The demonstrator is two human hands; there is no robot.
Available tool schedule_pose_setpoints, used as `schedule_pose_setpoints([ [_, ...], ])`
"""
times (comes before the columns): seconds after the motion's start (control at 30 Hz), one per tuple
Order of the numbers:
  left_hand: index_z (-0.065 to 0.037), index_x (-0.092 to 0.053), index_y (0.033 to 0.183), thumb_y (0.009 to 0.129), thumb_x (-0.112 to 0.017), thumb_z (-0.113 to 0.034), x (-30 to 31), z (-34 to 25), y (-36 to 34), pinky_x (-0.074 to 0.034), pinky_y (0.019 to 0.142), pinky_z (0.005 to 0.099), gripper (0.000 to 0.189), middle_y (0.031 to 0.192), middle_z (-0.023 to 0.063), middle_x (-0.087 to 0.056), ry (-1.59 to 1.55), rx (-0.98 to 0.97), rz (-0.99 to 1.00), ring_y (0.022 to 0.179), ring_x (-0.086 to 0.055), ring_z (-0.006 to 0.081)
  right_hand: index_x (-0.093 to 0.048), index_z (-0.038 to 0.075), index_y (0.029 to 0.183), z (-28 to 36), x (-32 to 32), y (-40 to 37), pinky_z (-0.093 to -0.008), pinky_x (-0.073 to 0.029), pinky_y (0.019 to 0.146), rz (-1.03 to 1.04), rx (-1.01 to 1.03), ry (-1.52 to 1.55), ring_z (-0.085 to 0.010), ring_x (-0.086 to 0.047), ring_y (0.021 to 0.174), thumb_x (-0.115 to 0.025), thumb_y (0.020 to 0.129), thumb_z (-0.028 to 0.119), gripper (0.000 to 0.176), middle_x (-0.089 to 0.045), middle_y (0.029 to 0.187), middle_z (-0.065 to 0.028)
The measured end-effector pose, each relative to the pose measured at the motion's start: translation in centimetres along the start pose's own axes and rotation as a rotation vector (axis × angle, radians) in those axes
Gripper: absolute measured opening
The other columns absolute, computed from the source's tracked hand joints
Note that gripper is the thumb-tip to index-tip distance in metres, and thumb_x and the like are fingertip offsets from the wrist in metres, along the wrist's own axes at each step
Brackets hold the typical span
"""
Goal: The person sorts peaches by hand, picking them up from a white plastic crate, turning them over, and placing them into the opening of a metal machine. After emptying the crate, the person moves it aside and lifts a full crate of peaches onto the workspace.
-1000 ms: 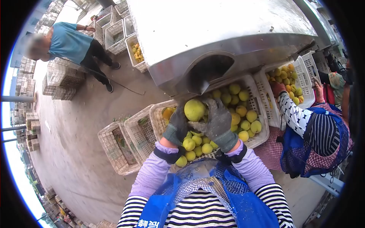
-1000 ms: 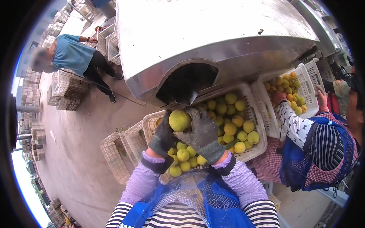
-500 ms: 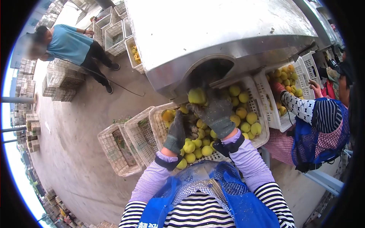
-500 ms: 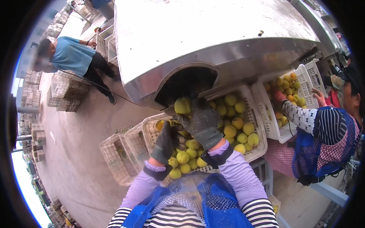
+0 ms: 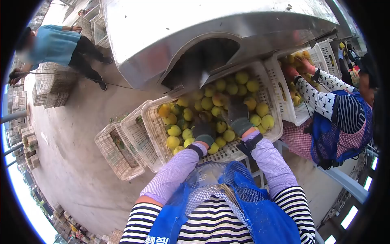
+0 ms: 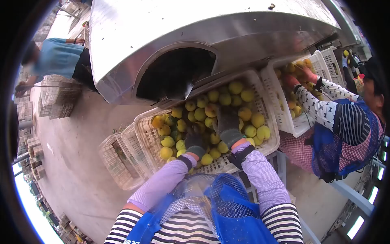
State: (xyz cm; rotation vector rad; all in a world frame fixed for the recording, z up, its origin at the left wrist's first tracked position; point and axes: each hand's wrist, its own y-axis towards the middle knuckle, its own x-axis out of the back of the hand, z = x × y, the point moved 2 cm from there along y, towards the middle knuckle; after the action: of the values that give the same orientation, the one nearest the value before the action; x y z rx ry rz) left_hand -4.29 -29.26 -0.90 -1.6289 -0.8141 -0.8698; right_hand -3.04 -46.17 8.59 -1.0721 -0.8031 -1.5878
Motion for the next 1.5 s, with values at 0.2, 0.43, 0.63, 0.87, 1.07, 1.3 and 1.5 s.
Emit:
schedule_pose_setpoints([
  [0.2,-0.009,-0.039,0.148,0.095,-0.053,-0.049,-1.0,1.1,3.5,-0.049,0.097,0.0452,0.068,0.15,0.0195,-0.042,-0.053,-0.11,-0.004,0.128,-0.052,0.0354,-0.054,0.012,0.129,-0.3,-4.5,2.2,-0.045,-0.05,0.09,0.053,-0.019,0.265,-0.0372,-0.06,0.11,-0.08,0.077,0.03,0.061,-0.061,0.122,-0.0163],
  [0.43,-0.003,-0.04,0.143,0.094,-0.065,-0.032,16.5,2.1,-3.4,-0.044,0.105,0.0381,0.062,0.141,0.0154,-0.05,-1.27,-0.237,0.177,0.127,-0.053,0.0255,-0.049,0.01,0.137,3.4,7.2,-1.0,-0.0434,-0.053,0.091,0.123,-0.037,0.628,-0.0361,-0.063,0.106,-0.088,0.07,0.03,0.08,-0.062,0.122,-0.0175],
  [0.63,-0.002,-0.039,0.145,0.096,-0.062,-0.034,21.4,2.4,-6.8,-0.043,0.107,0.0382,0.063,0.139,0.0136,-0.051,-1.464,-0.449,0.103,0.125,-0.053,0.0229,-0.054,0.002,0.128,7.6,11.5,-3.0,-0.0409,-0.053,0.087,-0.183,0.073,0.756,-0.0334,-0.064,0.101,-0.092,0.066,0.031,0.078,-0.062,0.114,-0.0172],
  [0.87,-0.003,-0.04,0.145,0.098,-0.061,-0.037,24.5,1.9,-6.3,-0.043,0.108,0.038,0.062,0.138,0.0136,-0.053,-1.651,-0.33,0.079,0.126,-0.053,0.023,-0.059,0.004,0.123,11.7,13.9,1.6,-0.0435,-0.055,0.079,-0.401,0.101,0.522,-0.0349,-0.065,0.09,-0.087,0.071,0.039,0.068,-0.062,0.107,-0.017],
  [1.07,-0.003,-0.04,0.146,0.098,-0.061,-0.038,25.4,3.6,-6.4,-0.043,0.11,0.038,0.063,0.139,0.0139,-0.052,-1.649,-0.301,0.043,0.127,-0.052,0.0236,-0.061,0.008,0.124,12.8,10.7,7.1,-0.0442,-0.055,0.071,-0.401,0.139,0.213,-0.0332,-0.067,0.084,-0.08,0.077,0.045,0.062,-0.067,0.094,-0.0145],
  [1.3,-0.001,-0.032,0.152,0.095,-0.067,-0.03,25.3,4.3,-6.7,-0.039,0.114,0.0395,0.073,0.146,0.0158,-0.048,-1.663,-0.316,0.028,0.132,-0.049,0.0262,-0.058,0.004,0.128,12.1,11.1,11.2,-0.0425,-0.054,0.074,-0.289,0.26,0.454,-0.0303,-0.067,0.082,-0.085,0.075,0.038,0.068,-0.068,0.105,-0.0121],
  [1.5,-0.001,-0.03,0.153,0.087,-0.074,-0.02,25.2,3.1,-6.1,-0.042,0.112,0.0406,0.081,0.148,0.0163,-0.045,-1.472,-0.522,-0.054,0.133,-0.049,0.0268,-0.047,0.005,0.143,10.7,14.8,2.5,-0.0428,-0.05,0.096,0.068,0.164,0.787,-0.0335,-0.062,0.111,-0.087,0.073,0.043,0.089,-0.062,0.124,-0.0184],
])
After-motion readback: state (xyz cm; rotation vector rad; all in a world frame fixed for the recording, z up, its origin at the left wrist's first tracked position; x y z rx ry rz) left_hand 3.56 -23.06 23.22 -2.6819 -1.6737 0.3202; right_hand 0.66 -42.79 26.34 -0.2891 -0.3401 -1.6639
